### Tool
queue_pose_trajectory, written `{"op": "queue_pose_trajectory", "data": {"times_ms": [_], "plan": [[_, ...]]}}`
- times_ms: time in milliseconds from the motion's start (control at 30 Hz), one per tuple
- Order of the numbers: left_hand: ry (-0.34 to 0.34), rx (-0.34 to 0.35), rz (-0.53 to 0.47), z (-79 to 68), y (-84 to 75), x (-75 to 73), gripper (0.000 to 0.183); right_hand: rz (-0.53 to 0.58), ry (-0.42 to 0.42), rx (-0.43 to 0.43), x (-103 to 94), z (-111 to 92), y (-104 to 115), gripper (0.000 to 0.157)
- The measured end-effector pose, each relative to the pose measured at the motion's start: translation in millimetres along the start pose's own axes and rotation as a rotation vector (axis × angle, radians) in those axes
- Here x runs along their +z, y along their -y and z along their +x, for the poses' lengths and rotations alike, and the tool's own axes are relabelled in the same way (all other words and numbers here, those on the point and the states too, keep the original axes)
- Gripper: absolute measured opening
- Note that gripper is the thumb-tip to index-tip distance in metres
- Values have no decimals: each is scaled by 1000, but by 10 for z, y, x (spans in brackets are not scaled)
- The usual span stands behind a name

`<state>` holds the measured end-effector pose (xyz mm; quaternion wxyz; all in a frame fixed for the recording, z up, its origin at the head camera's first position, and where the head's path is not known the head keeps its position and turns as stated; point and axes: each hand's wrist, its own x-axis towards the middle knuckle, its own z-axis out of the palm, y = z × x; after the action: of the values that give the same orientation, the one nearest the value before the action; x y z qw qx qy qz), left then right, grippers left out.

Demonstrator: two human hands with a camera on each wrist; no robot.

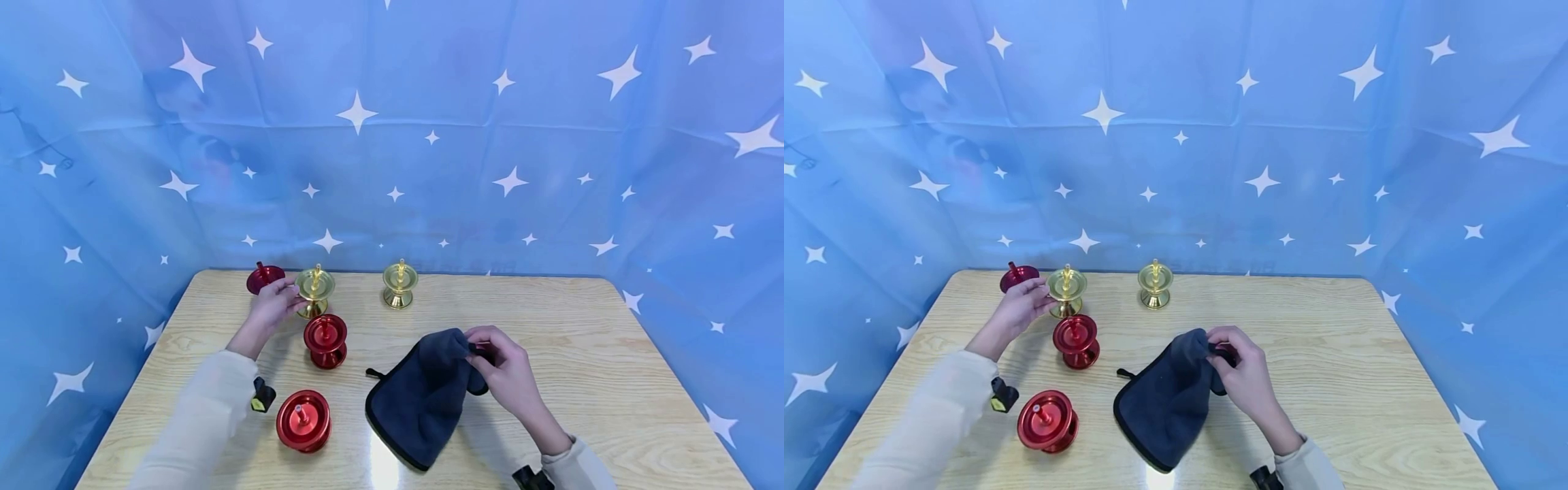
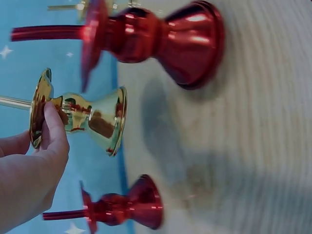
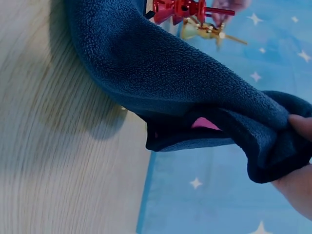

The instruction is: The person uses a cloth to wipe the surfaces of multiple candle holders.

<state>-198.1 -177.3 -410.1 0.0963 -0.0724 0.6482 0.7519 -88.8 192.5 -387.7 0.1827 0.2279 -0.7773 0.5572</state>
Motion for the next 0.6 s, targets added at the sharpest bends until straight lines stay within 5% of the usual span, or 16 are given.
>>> {"op": "queue_pose_trajectory", "data": {"times_ms": [467,600], "plan": [[40,-66,120,121,260,-70,39,10,0,38,-5,-24,-29,34],[103,-87,116,126,268,-38,42,10,1,40,-7,-26,-37,33]]}}
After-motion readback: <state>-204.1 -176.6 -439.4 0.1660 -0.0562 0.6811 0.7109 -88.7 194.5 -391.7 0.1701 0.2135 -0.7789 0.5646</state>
